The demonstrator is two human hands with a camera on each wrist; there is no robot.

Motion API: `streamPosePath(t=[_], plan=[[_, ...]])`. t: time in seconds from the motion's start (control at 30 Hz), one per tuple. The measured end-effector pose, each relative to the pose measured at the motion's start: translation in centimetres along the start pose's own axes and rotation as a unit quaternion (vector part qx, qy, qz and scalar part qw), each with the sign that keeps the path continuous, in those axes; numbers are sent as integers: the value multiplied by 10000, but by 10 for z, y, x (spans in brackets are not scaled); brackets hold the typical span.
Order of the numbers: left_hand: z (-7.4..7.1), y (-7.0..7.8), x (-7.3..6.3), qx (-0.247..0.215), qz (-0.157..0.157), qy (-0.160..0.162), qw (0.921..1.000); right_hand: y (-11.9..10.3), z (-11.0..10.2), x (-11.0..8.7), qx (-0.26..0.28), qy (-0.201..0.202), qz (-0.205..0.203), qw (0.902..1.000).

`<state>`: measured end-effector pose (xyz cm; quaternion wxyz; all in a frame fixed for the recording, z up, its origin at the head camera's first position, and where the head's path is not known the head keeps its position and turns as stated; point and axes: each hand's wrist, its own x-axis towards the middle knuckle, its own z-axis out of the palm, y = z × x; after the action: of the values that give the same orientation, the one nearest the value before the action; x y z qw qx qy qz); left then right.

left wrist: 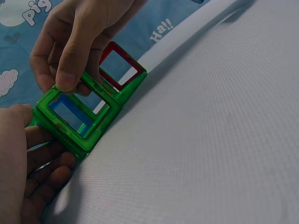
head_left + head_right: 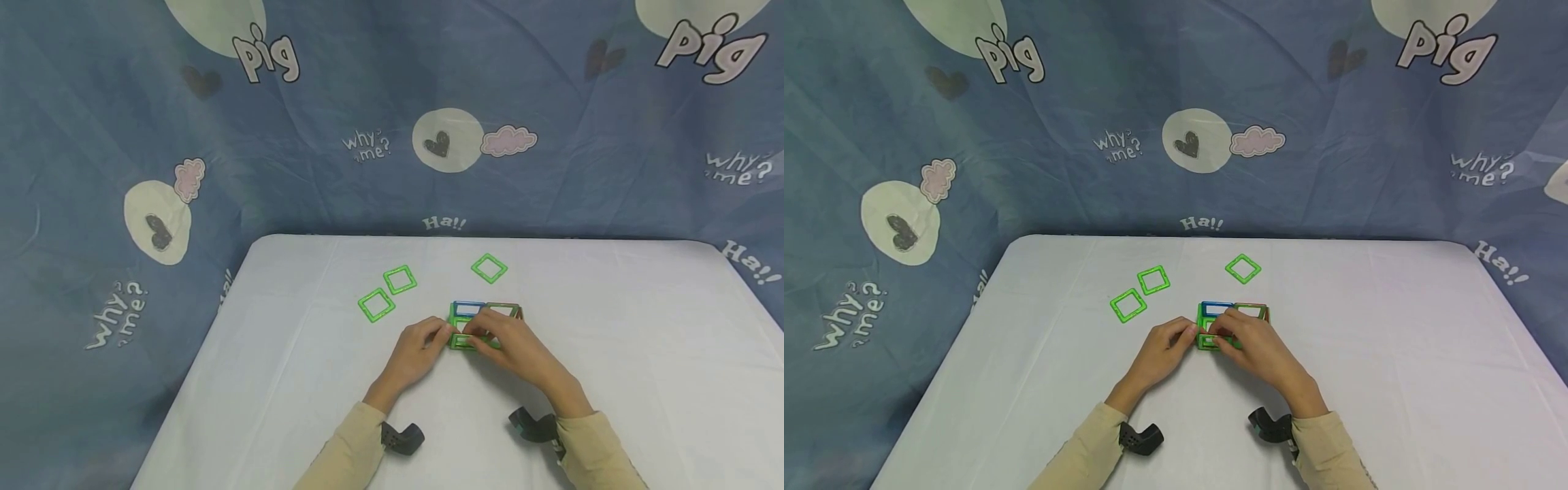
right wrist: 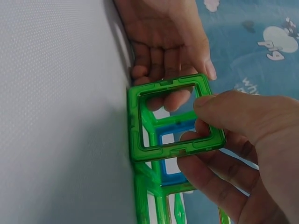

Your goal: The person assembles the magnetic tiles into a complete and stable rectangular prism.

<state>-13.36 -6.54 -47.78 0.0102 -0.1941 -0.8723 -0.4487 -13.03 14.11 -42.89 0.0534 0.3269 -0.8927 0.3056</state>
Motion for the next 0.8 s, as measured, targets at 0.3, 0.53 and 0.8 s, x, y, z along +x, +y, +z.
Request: streamPosePath(t=[0.3, 0.53, 0.8], plan=[[0, 1, 0, 9, -48, -29, 10000, 0, 0, 0, 131, -64, 130, 9998], [0, 1, 0, 8, -27, -15, 10000, 0, 2, 0, 241, -100, 196, 9995], [-1, 1, 0, -29, -100, -44, 9999, -1, 2, 1, 279, -124, 226, 9993]])
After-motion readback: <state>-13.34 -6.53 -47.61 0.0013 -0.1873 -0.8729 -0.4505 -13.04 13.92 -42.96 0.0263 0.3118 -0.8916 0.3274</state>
